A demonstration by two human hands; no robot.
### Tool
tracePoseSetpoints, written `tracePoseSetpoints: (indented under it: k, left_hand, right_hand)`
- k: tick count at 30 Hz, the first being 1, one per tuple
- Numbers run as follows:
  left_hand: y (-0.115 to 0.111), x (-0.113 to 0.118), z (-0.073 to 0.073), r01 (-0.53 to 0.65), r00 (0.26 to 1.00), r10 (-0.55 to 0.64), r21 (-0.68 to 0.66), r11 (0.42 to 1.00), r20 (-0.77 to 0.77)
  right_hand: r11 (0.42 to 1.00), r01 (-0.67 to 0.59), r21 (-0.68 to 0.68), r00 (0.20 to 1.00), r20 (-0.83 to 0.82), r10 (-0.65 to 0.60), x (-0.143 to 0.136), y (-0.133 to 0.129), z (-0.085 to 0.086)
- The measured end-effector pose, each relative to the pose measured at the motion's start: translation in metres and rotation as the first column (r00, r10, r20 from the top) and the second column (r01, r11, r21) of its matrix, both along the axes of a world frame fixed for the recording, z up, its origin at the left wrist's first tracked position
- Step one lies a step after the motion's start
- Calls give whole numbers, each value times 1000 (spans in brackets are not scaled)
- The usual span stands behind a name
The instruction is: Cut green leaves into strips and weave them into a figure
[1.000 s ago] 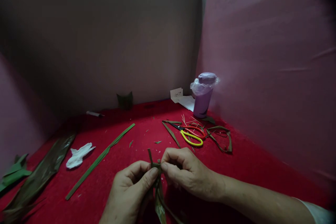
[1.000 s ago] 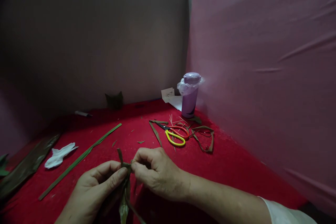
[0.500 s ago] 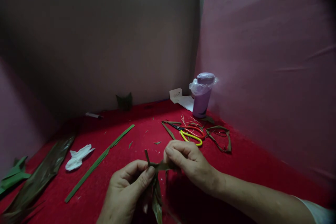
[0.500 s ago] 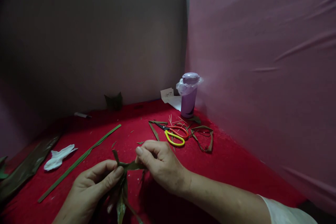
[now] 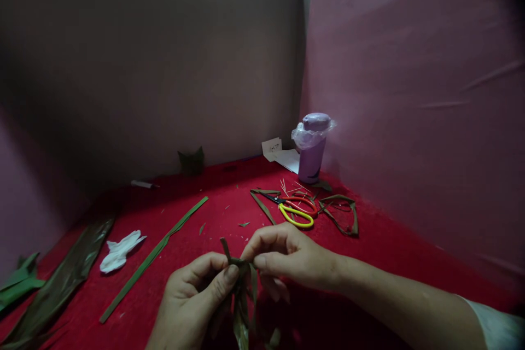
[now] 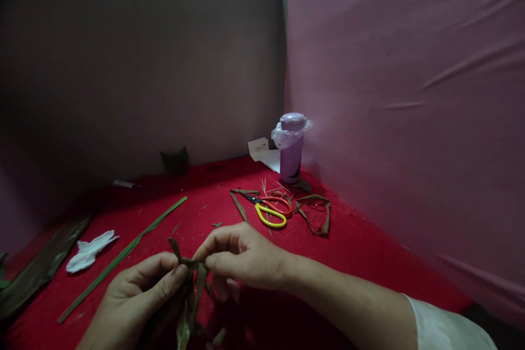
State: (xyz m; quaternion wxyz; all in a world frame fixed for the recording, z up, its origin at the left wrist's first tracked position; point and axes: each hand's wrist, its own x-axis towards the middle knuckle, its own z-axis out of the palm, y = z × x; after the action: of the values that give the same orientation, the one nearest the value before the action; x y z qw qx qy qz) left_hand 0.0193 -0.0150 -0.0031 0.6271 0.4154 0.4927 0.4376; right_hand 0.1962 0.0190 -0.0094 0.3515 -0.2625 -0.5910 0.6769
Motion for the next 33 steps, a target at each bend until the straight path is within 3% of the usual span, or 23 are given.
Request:
tracePoseSetpoints:
  k: [7, 23, 27, 33]
  left_hand:
    - [-4, 9, 3, -18, 1000, 18, 10, 1000, 2]
    - [-2, 9, -5, -63, 989, 78, 122, 991, -123]
    - [-2, 7, -7, -43, 993, 50, 63, 997, -108]
    - [-1, 6, -8, -22, 996, 26, 51, 998, -88]
  right_hand:
    - [985, 138, 107, 990, -25, -136, -5, -1, -2]
    - [992, 122, 32, 993, 5, -122, -7, -3, -6]
    - [982, 173, 76, 984, 28, -176, -8, -2, -8]
    - [983, 180, 27, 984, -22, -179, -8, 3, -9]
